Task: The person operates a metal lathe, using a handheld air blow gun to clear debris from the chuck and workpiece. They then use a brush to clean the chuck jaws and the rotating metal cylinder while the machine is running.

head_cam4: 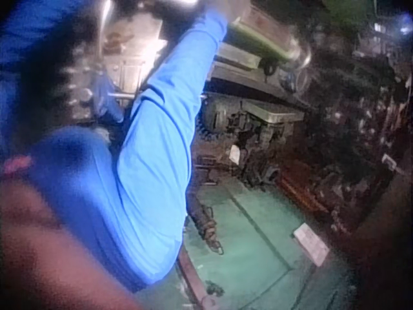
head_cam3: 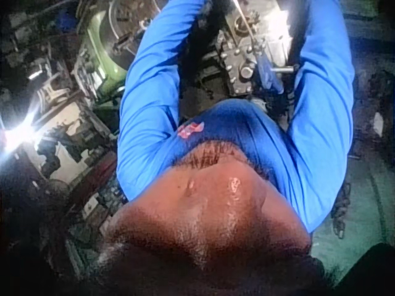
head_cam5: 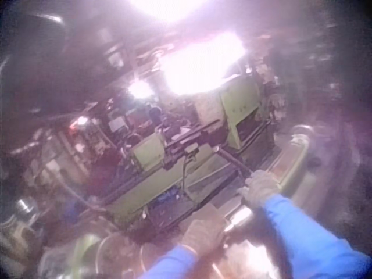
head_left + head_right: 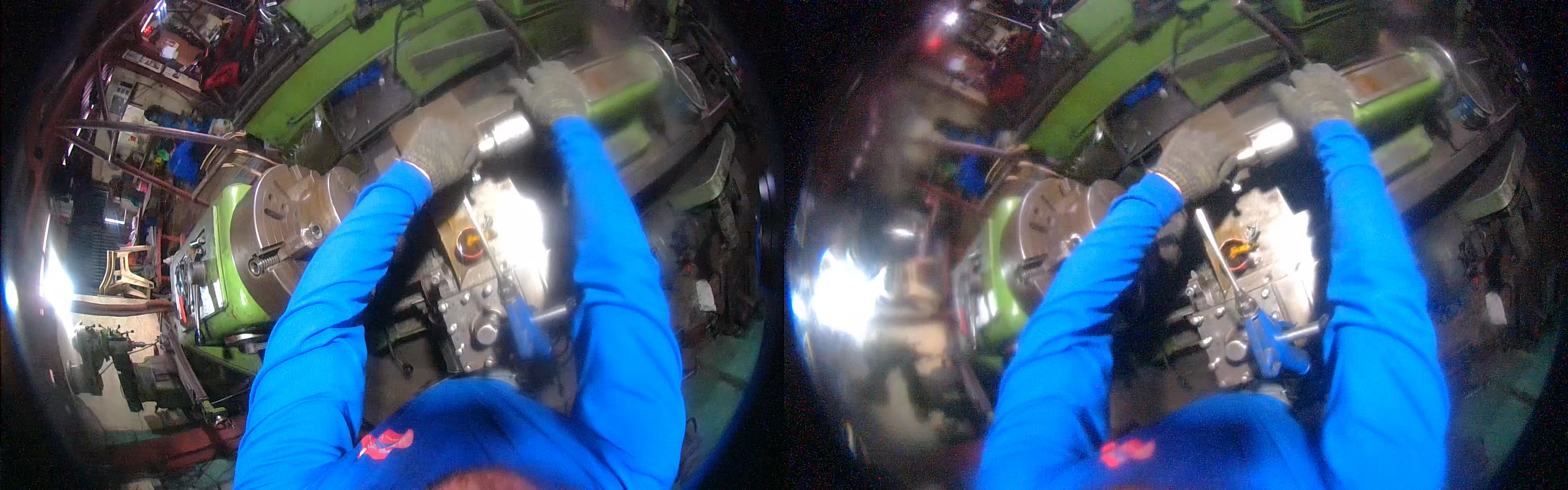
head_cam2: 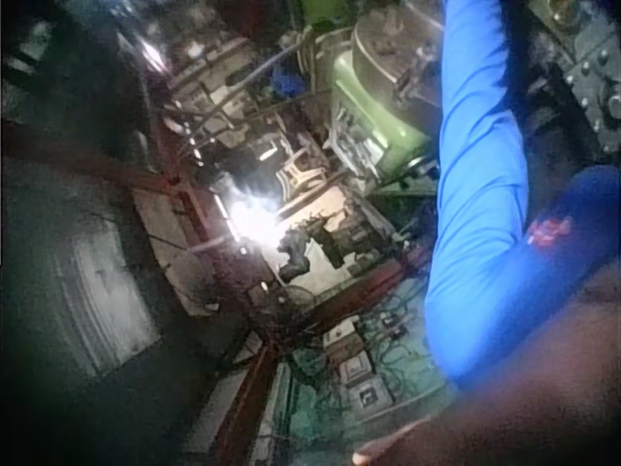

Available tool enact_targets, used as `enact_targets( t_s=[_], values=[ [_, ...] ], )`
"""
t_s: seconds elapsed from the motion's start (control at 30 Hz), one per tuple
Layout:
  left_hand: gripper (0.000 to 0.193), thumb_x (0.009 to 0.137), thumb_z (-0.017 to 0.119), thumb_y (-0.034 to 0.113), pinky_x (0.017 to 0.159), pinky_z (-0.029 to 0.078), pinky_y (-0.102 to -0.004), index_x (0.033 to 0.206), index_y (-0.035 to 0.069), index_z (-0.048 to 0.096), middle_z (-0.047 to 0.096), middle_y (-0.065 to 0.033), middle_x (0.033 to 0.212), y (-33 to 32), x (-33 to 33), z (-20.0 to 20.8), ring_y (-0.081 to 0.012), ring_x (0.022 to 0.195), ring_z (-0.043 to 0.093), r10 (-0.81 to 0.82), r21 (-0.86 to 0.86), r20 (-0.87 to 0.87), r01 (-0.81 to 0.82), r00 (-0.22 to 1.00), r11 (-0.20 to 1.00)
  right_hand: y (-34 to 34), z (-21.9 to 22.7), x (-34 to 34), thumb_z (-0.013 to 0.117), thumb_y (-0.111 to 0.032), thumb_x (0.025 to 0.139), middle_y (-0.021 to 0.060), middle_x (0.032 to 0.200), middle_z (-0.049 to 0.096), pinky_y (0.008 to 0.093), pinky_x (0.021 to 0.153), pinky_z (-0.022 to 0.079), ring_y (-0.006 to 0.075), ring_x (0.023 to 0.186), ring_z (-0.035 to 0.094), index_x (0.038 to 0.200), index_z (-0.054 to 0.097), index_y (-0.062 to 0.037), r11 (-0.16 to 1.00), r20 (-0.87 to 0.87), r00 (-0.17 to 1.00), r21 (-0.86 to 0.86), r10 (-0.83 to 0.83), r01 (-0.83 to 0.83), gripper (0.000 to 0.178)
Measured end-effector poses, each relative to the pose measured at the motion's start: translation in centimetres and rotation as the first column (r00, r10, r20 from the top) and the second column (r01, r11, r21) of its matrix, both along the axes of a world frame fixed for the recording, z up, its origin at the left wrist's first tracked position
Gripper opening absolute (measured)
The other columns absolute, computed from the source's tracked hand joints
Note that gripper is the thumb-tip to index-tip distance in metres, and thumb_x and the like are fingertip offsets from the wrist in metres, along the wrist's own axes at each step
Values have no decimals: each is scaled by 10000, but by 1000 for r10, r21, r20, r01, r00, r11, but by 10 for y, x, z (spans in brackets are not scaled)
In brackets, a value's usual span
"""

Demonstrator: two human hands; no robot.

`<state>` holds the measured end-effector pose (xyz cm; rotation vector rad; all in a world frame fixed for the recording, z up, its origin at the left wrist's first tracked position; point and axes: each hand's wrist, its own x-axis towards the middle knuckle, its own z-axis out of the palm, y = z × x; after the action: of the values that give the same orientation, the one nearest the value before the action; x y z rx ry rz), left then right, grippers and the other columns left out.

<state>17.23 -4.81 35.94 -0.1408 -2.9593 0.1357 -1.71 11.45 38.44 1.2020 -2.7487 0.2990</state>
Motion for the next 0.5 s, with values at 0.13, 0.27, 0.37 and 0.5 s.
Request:
enact_targets(
  t_s=[0.13, 0.27, 0.37, 0.5],
  values=[
    [247, 910, 637, 268, 685, 580, -471, 843, 63, 758, 738, -192, 852, 5, -6, 7, -366, 782, 738, 44, -17, 73, -43, 996, 999, -7, -17, -19, 536, -505, 986, 148, 1293, 643, 483, 1120, 441, 339, 1302, 537, 1232, 712, -114, 998, -33, 999, 59, -26, 28, 495],
    [247, 906, 641, 280, 716, 579, -469, 894, 74, 777, 752, -178, 885, 12, -2, 7, -360, 817, 743, 157, -30, 81, -155, 984, 987, -13, -37, -30, 531, -524, 986, 138, 1291, 649, 483, 1120, 440, 333, 1294, 547, 1243, 715, -161, 998, -49, 997, -27, -60, 58, 481],
    [288, 924, 612, 313, 753, 576, -490, 995, 80, 765, 740, -171, 938, 37, 8, 29, -380, 852, 730, 376, 20, 186, -386, 908, 922, -12, -51, -47, 518, -552, 977, 184, 1268, 655, 506, 1087, 450, 349, 1255, 572, 1202, 735, -86, 999, -59, 998, -27, 31, -32, 562],
    [402, 897, 640, 444, 881, 532, -478, 1022, 92, 789, 756, -170, 999, 53, 61, 55, -361, 986, 722, 470, 6, 175, -478, 865, 878, -8, -38, -27, 520, -564, 975, 185, 1263, 654, 511, 1079, 459, 355, 1242, 579, 1204, 732, -84, 998, -21, 1000, -60, -15, 13, 572]
  ],
)
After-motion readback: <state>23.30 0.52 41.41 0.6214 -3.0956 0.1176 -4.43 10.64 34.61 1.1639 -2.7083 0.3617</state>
